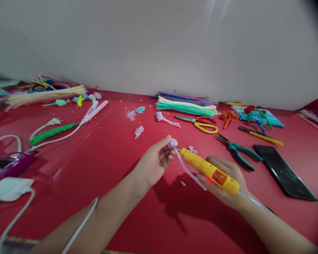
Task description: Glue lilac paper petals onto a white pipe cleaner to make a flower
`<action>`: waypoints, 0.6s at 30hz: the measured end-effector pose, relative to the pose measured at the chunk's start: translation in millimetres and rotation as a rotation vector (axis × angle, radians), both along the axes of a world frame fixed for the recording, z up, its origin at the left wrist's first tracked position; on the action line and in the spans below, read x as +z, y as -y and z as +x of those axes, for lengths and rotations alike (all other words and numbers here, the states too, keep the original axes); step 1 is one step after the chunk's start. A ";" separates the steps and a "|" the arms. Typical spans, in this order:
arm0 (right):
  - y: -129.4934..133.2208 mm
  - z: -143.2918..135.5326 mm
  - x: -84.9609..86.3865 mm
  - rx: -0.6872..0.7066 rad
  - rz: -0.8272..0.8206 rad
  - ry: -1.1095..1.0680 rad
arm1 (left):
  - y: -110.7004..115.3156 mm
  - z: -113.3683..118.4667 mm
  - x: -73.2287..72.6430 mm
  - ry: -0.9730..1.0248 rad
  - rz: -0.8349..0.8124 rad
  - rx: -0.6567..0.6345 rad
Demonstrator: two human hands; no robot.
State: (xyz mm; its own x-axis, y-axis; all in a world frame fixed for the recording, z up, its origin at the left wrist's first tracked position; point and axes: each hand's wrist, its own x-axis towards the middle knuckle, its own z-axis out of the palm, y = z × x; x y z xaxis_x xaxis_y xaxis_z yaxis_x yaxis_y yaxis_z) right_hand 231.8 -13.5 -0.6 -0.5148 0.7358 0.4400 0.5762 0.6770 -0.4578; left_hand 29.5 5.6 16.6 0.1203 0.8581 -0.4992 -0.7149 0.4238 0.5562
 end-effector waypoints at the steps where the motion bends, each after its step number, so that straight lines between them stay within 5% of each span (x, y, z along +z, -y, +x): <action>1: 0.1 0.0 -0.3 -0.012 -0.002 0.000 | 0.1 -0.1 -0.8 0.001 0.007 -0.006; 18: -0.7 1.1 -5.9 -0.027 -0.008 -0.014 | -0.5 0.9 0.1 0.042 0.002 -0.040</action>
State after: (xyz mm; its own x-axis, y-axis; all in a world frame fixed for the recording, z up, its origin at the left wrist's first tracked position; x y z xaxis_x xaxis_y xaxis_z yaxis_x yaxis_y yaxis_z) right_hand 232.9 -12.8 -6.5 -0.4887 0.7527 0.4412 0.5875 0.6578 -0.4713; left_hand 30.4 6.1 16.7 0.1756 0.8530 -0.4914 -0.7199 0.4518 0.5269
